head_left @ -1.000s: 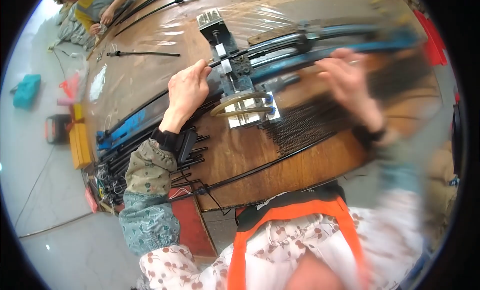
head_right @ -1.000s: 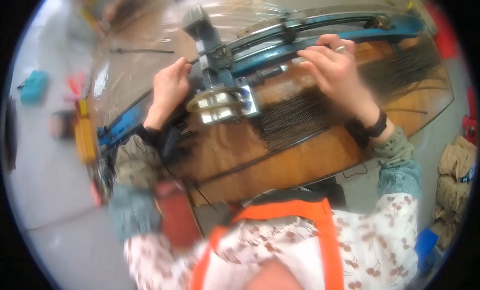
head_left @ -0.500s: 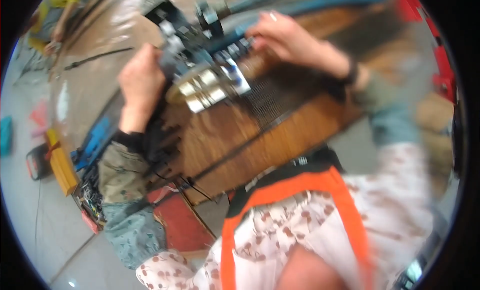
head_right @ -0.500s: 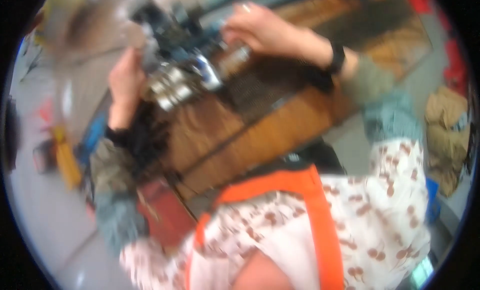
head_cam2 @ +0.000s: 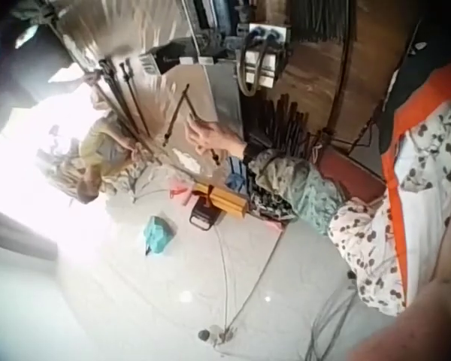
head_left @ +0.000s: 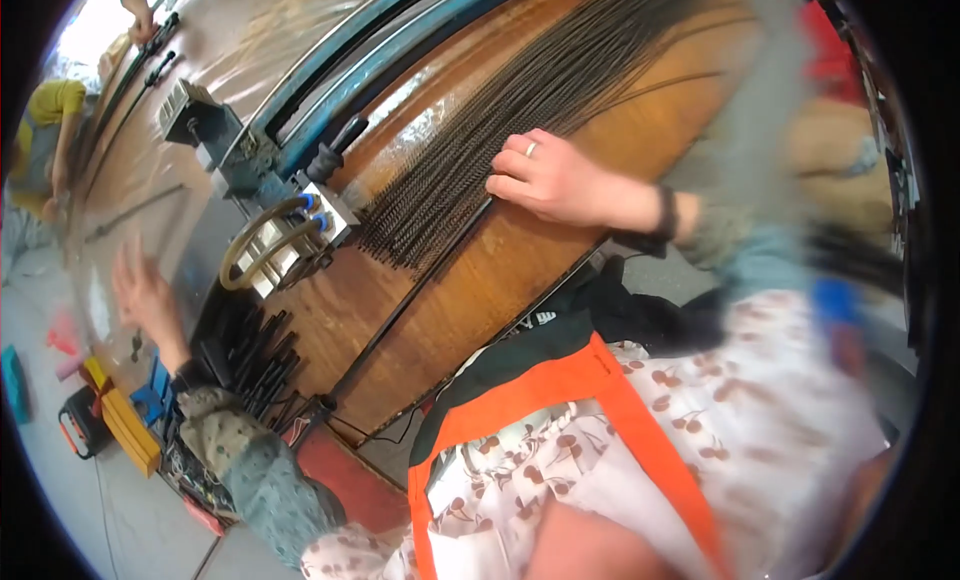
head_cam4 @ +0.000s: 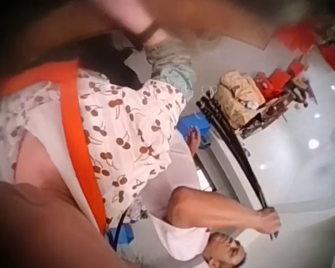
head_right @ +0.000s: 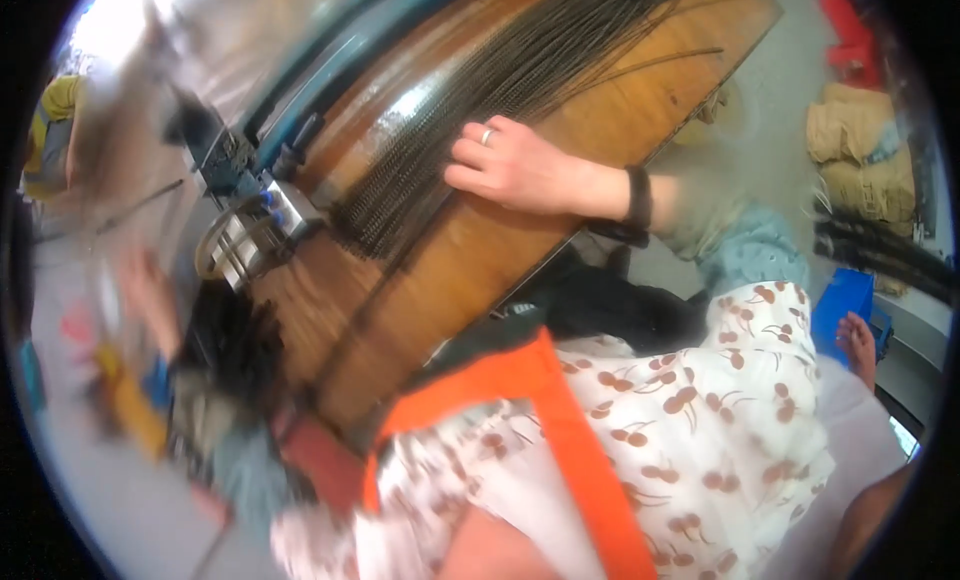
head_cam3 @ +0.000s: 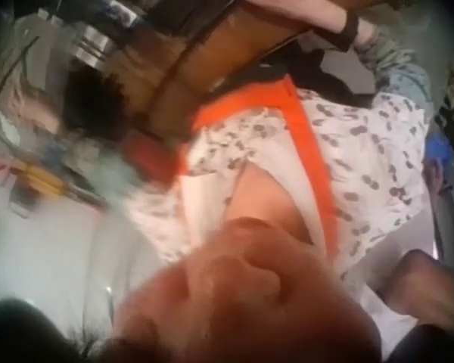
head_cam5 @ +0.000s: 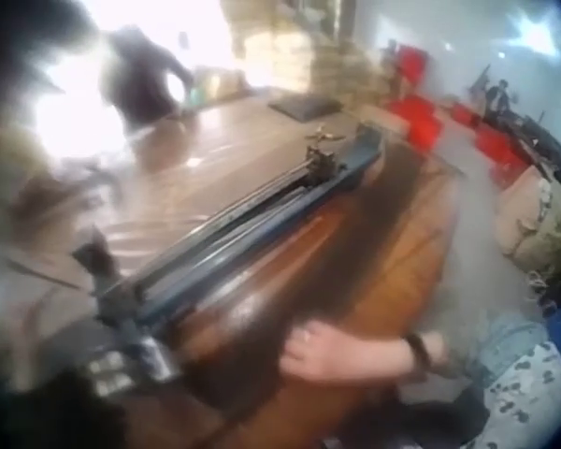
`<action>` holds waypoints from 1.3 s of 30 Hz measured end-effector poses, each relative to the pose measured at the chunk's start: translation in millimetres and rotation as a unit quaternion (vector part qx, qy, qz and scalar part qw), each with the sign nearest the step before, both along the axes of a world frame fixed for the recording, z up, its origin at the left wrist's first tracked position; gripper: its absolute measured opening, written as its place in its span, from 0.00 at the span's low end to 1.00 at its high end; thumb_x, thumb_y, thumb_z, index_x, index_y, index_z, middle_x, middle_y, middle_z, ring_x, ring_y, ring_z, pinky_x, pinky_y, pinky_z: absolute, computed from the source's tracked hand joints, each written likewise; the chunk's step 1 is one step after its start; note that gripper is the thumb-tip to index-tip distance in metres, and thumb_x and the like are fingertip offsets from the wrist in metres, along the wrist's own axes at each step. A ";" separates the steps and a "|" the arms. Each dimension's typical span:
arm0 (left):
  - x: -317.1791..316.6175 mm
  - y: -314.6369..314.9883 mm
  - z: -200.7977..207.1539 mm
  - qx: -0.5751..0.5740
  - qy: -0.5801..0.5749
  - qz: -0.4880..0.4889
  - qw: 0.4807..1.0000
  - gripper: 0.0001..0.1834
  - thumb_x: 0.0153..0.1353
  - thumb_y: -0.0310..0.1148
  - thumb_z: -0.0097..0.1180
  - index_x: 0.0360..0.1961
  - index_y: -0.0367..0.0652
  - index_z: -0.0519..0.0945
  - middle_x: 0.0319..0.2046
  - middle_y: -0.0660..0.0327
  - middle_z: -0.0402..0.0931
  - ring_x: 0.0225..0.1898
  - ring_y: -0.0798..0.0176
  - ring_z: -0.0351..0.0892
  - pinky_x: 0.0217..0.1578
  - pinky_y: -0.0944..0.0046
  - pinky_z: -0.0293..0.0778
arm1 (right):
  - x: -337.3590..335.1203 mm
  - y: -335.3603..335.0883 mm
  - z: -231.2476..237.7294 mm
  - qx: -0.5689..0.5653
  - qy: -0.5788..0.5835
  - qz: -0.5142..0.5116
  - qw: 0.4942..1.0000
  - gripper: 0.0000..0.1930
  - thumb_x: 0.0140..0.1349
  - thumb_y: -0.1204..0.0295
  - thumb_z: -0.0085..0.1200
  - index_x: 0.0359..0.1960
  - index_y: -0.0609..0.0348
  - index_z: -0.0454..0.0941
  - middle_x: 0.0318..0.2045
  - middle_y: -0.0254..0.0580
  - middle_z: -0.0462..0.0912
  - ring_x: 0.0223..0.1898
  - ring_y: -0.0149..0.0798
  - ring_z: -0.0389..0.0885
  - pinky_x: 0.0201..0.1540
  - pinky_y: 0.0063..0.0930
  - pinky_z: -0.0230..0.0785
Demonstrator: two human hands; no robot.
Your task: The worker is using a specialized machine to bend and process metal wires on a wooden workbench.
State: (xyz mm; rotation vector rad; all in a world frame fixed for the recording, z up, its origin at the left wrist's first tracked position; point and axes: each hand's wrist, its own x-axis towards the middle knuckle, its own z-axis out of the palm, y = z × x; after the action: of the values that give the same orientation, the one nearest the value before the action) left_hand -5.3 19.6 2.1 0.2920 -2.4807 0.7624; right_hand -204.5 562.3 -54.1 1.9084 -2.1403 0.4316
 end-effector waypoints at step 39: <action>132.9 102.1 142.2 0.267 0.131 0.053 0.953 0.13 0.68 0.24 0.53 0.52 0.35 0.78 0.28 0.52 0.73 0.27 0.61 0.70 0.31 0.65 0.69 | -33.2 -303.0 108.7 -0.143 -0.364 0.207 0.897 0.07 0.69 0.71 0.54 0.38 0.64 0.75 0.29 0.40 0.83 0.33 0.28 0.84 0.37 0.22 0.75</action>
State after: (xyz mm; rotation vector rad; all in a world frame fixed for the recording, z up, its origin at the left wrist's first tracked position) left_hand 127.6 121.7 144.4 0.6769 -2.3824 0.0629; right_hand -237.7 259.2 54.6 2.2306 -1.8236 1.6752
